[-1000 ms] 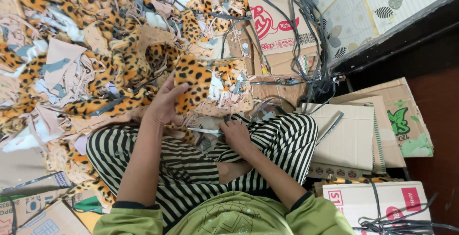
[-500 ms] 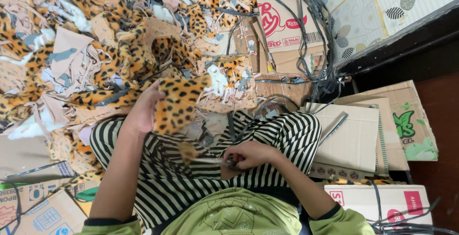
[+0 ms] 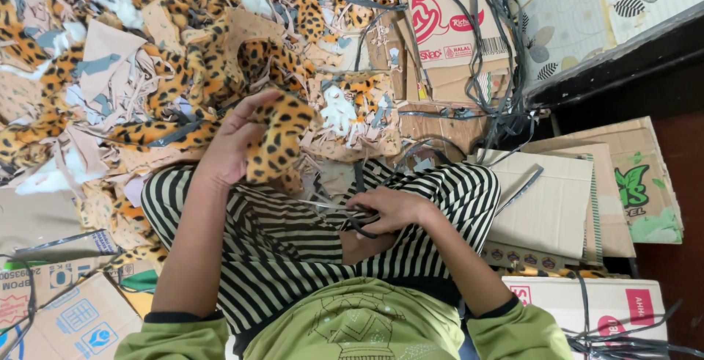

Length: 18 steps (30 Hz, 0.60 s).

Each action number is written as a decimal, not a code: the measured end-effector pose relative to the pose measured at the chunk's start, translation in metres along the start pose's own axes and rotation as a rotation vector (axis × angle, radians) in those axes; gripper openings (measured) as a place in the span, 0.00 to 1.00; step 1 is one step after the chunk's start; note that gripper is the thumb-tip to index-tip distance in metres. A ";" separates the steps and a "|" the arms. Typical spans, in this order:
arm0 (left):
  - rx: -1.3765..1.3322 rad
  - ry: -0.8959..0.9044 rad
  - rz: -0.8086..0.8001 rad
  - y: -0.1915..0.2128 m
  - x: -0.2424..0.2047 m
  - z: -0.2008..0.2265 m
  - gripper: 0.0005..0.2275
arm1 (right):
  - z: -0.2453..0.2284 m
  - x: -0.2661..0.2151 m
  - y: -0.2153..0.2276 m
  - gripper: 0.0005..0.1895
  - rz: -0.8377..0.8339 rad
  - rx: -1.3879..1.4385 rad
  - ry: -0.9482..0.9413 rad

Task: Trimming and sorting leopard-print fabric scraps using scissors

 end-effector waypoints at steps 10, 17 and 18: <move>0.352 0.086 -0.001 -0.008 0.002 -0.013 0.10 | 0.003 -0.022 0.002 0.27 -0.016 0.369 0.060; 0.480 0.218 -0.218 -0.046 0.006 -0.012 0.16 | 0.002 -0.028 -0.006 0.30 -0.028 0.545 0.247; 0.515 0.242 -0.256 -0.053 0.006 -0.012 0.17 | 0.002 -0.029 -0.009 0.35 -0.033 0.539 0.270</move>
Point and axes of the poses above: each hand's wrist, its own x-axis towards the middle knuckle, its own y-axis out of the back of the hand, z = x × y, the point moved 5 cm from there along x, towards the middle knuckle, and after that the axes turned 7 degrees about -z, right-handed, at the moved point
